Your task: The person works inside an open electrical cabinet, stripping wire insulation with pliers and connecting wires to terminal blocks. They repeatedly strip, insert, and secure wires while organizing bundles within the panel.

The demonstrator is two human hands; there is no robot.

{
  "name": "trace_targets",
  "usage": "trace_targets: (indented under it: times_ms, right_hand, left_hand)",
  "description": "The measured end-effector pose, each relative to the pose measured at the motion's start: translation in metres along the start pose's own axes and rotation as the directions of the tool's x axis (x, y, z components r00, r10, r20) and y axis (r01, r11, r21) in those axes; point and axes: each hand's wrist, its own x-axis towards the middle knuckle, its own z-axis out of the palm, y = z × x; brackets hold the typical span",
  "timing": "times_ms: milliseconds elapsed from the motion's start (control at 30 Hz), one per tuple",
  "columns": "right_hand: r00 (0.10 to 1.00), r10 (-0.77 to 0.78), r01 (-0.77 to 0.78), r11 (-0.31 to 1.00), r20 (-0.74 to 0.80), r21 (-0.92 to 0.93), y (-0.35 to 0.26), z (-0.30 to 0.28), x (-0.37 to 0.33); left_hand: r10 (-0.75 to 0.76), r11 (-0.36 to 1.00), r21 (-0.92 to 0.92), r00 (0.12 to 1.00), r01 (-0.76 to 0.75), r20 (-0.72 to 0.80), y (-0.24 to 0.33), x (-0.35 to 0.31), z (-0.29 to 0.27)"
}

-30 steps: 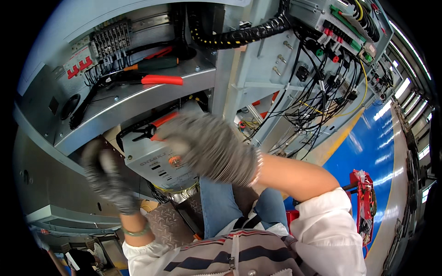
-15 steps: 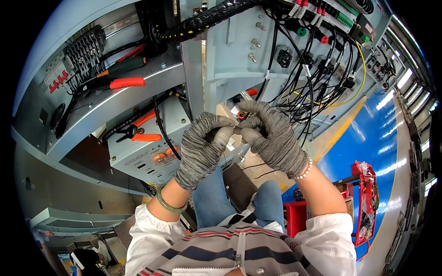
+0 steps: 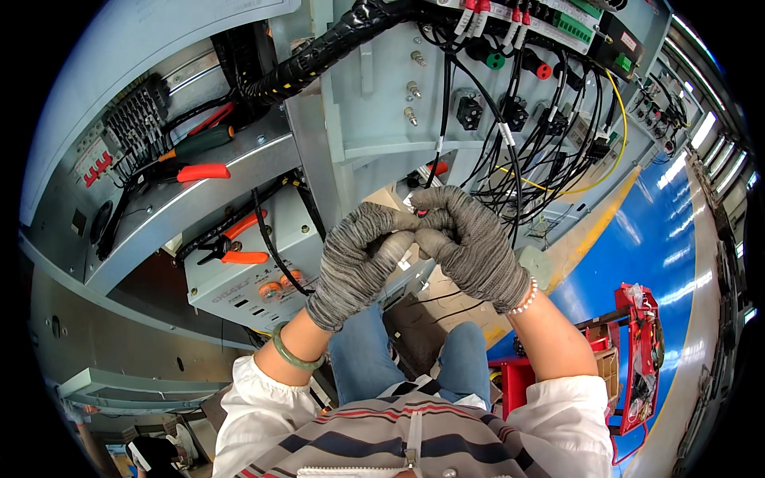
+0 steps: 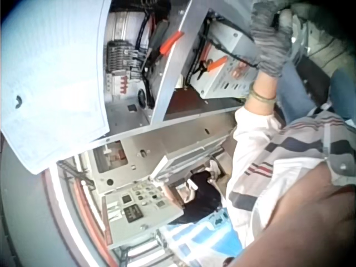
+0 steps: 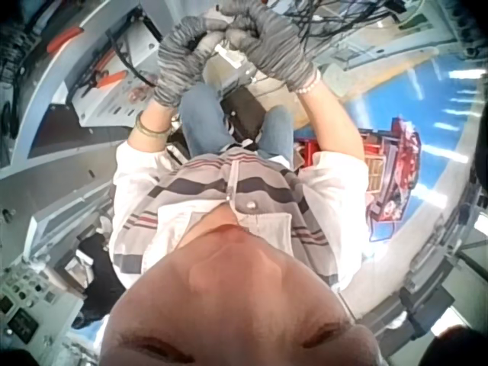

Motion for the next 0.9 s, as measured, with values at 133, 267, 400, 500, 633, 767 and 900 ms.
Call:
trace_targets:
  times_ms: [133, 267, 400, 500, 633, 767, 900]
  right_hand:
    - [0.980, -0.186, 0.155, 0.933, -0.065, -0.325, 0.002, -0.008, 0.000]
    - [0.924, -0.346, 0.196, 0.792, -0.161, -0.579, 0.004, -0.022, 0.001]
    - [0.834, -0.515, 0.238, 0.661, -0.199, -0.712, -0.001, -0.024, 0.002]
    - [0.826, -0.538, 0.232, 0.597, -0.169, -0.768, -0.003, -0.031, 0.004]
    - [0.844, -0.492, 0.202, 0.662, -0.215, -0.722, 0.000, -0.039, 0.005]
    - [0.782, -0.464, 0.184, 0.810, -0.416, -0.557, 0.003, -0.045, 0.007]
    - [0.778, -0.469, 0.186, 0.809, -0.419, -0.558, 0.010, -0.044, 0.009]
  left_hand:
    - [-0.039, 0.998, 0.037, 0.998, 0.040, -0.050, 0.000, 0.008, 0.002]
    - [-0.208, 0.977, -0.081, 0.965, 0.198, -0.160, 0.000, 0.020, 0.009]
    - [-0.333, 0.922, -0.252, 0.935, 0.295, -0.125, 0.005, 0.039, 0.019]
    - [-0.289, 0.936, -0.241, 0.951, 0.257, -0.109, 0.004, 0.040, 0.021]
    - [-0.336, 0.929, -0.182, 0.941, 0.323, -0.041, 0.006, 0.047, 0.023]
    - [-0.039, 0.998, -0.064, 0.989, 0.030, -0.144, 0.003, 0.067, 0.034]
    - [0.016, 0.992, 0.124, 0.989, 0.002, -0.146, -0.005, 0.073, 0.052]
